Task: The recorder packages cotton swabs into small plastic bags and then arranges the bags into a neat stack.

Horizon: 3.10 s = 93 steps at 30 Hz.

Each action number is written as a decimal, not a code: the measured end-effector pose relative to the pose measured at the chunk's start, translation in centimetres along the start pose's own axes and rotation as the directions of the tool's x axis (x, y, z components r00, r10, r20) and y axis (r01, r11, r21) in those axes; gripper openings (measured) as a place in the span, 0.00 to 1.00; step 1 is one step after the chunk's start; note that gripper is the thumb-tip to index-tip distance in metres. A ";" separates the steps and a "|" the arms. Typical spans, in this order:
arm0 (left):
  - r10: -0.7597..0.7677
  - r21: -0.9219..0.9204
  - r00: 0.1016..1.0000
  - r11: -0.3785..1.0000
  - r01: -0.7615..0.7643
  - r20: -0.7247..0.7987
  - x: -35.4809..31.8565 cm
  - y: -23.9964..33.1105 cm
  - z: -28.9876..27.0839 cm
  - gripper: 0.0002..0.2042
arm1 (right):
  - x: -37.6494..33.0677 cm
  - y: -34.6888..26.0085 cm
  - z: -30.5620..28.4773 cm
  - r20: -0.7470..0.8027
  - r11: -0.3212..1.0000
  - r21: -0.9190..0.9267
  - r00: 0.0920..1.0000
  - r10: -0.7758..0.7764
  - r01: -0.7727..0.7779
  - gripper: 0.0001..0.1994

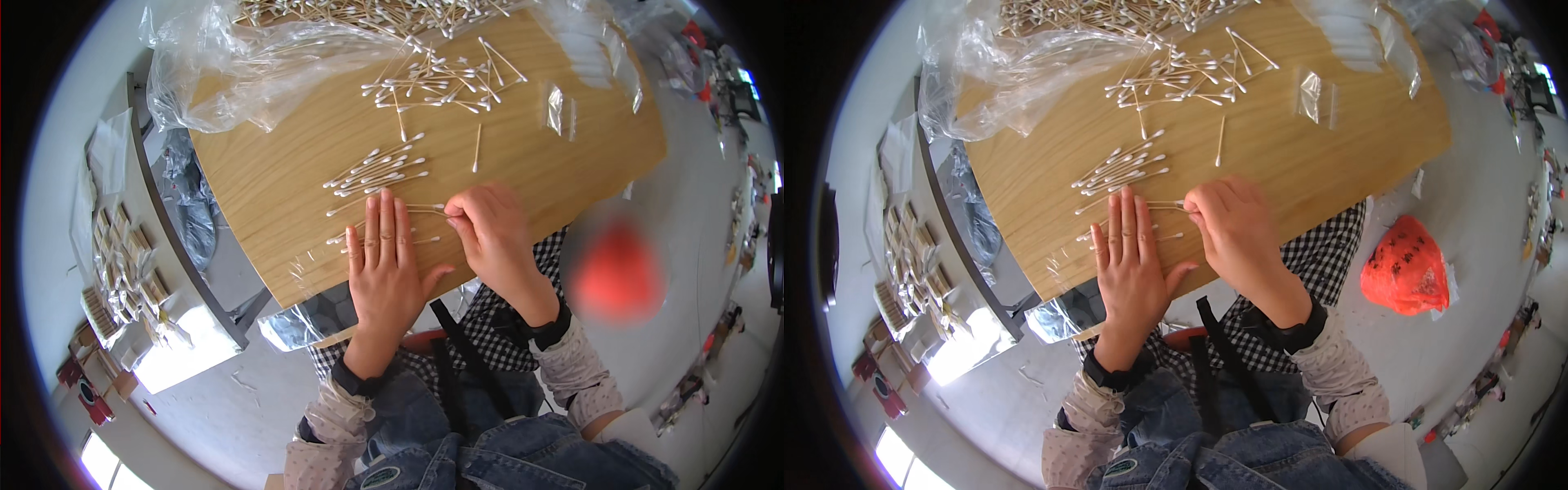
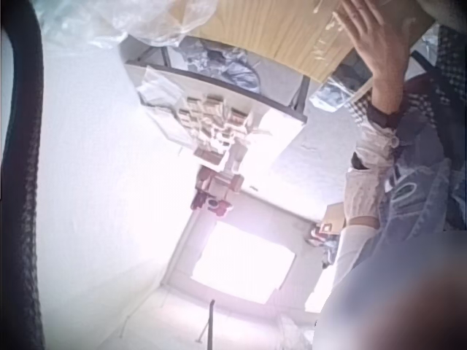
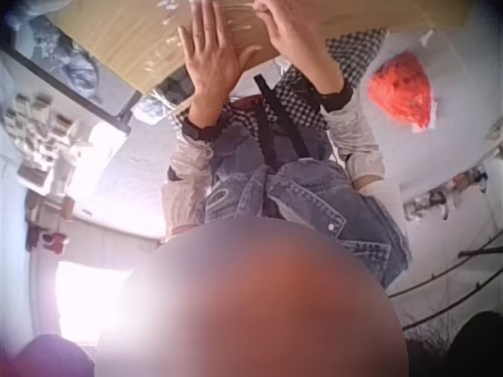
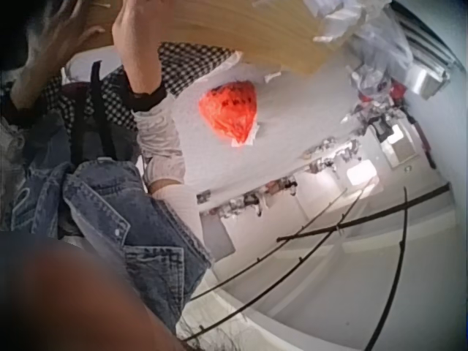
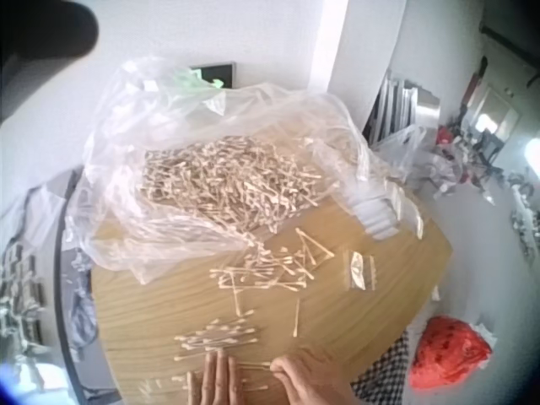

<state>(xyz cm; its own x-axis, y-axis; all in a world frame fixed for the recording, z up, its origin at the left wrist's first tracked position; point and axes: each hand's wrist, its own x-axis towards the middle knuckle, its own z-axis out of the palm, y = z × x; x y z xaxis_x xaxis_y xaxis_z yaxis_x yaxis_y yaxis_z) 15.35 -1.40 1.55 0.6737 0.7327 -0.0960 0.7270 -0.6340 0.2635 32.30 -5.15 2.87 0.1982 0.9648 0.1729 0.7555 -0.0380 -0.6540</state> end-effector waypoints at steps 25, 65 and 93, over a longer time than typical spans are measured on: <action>-0.012 -0.156 0.969 0.987 -0.028 -0.246 -1.4 -2.9 -1.1 0.28 | -3.5 -1.3 -2.4 -0.019 0.999 0.011 0.999 0.038 -0.038 0.18; -0.622 -0.975 0.752 0.099 -0.201 -0.218 0.5 -1.9 -1.2 0.36 | 3.3 -0.8 4.1 -0.121 0.718 0.693 0.972 0.201 -0.062 0.20; -0.677 -0.968 0.701 0.069 -0.243 -0.224 2.4 1.6 -0.5 0.36 | 0.6 -0.7 4.6 -0.246 0.879 0.473 0.948 0.199 -0.062 0.24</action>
<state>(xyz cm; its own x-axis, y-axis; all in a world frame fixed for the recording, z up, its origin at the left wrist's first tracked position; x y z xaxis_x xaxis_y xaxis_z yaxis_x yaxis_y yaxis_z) 18.01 -0.55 2.23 -0.0495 0.9983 -0.0303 -0.2418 0.0175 0.9702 28.97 -3.32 0.05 0.4926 0.8432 0.2151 0.3567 0.0298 -0.9338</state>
